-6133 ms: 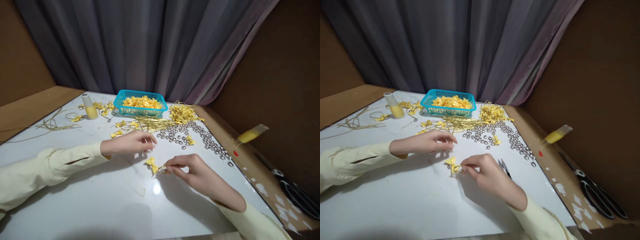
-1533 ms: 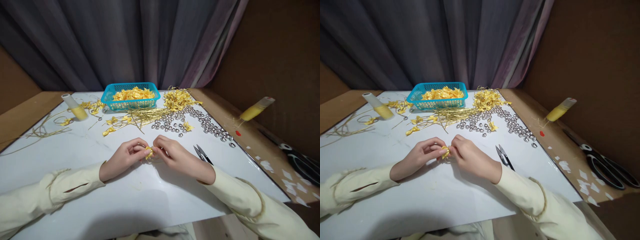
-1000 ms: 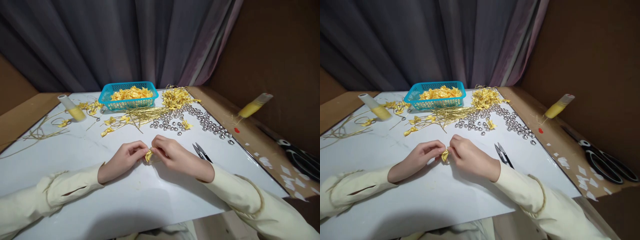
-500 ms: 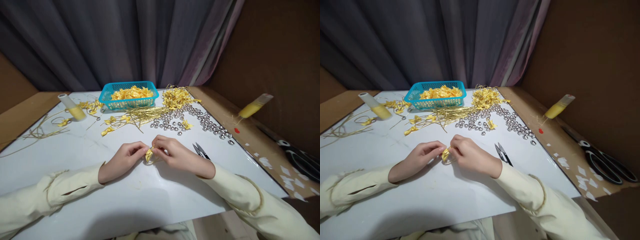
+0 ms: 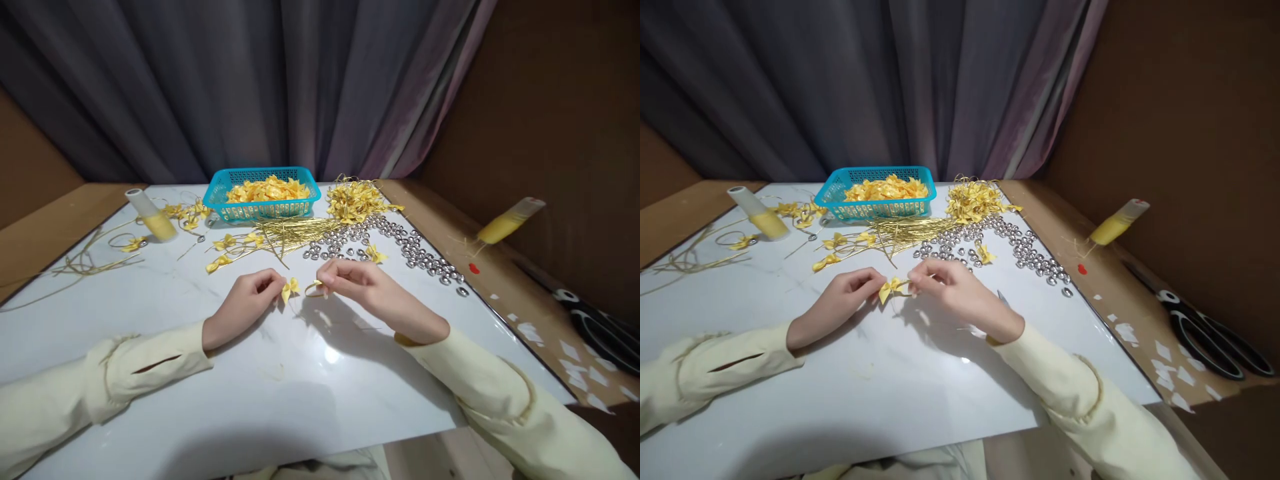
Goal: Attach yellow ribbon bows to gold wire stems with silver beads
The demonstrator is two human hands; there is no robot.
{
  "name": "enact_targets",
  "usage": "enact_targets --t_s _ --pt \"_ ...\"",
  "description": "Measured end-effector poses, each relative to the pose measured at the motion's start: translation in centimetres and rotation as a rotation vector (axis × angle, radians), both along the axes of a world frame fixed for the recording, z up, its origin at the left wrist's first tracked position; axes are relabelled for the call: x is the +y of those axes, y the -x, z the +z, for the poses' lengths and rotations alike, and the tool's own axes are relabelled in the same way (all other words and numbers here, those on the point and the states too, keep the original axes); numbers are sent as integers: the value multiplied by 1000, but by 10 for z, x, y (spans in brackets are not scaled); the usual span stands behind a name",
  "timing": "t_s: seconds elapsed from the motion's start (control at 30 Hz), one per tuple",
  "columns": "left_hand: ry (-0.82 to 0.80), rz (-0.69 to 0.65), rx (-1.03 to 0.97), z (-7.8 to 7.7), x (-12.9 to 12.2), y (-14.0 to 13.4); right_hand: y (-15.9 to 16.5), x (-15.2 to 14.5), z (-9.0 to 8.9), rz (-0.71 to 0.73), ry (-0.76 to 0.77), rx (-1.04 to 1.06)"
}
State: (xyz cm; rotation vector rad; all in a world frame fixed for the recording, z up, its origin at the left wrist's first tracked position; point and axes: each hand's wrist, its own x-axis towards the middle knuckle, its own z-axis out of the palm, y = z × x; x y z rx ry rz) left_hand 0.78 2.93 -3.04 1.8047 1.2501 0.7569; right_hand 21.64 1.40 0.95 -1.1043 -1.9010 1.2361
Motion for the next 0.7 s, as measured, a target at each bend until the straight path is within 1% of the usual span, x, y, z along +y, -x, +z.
enact_targets --t_s 0.1,0.2,0.27,0.33,0.37,0.43,0.5,0.6,0.7 --pt "-106 -32 140 -4 2 2 -3 1 4 117 213 122" --pt "-258 -84 275 -6 0 2 1 0 2 160 321 134" --pt "-378 -105 271 -4 -3 3 5 -1 -2 154 376 128" --pt "-472 -153 181 -1 -7 5 8 0 -6 147 400 123" --pt "-488 -194 122 1 -10 5 9 0 -7 143 401 122" --pt "-450 -290 23 4 -15 6 10 1 -10 143 392 133" --pt "-366 -355 -27 5 -19 4 9 2 -11 159 396 161" --pt "-212 -400 -119 3 -20 1 8 2 -10 201 420 149" --pt "22 -412 -263 -1 -19 -1 7 1 -7 239 415 71"
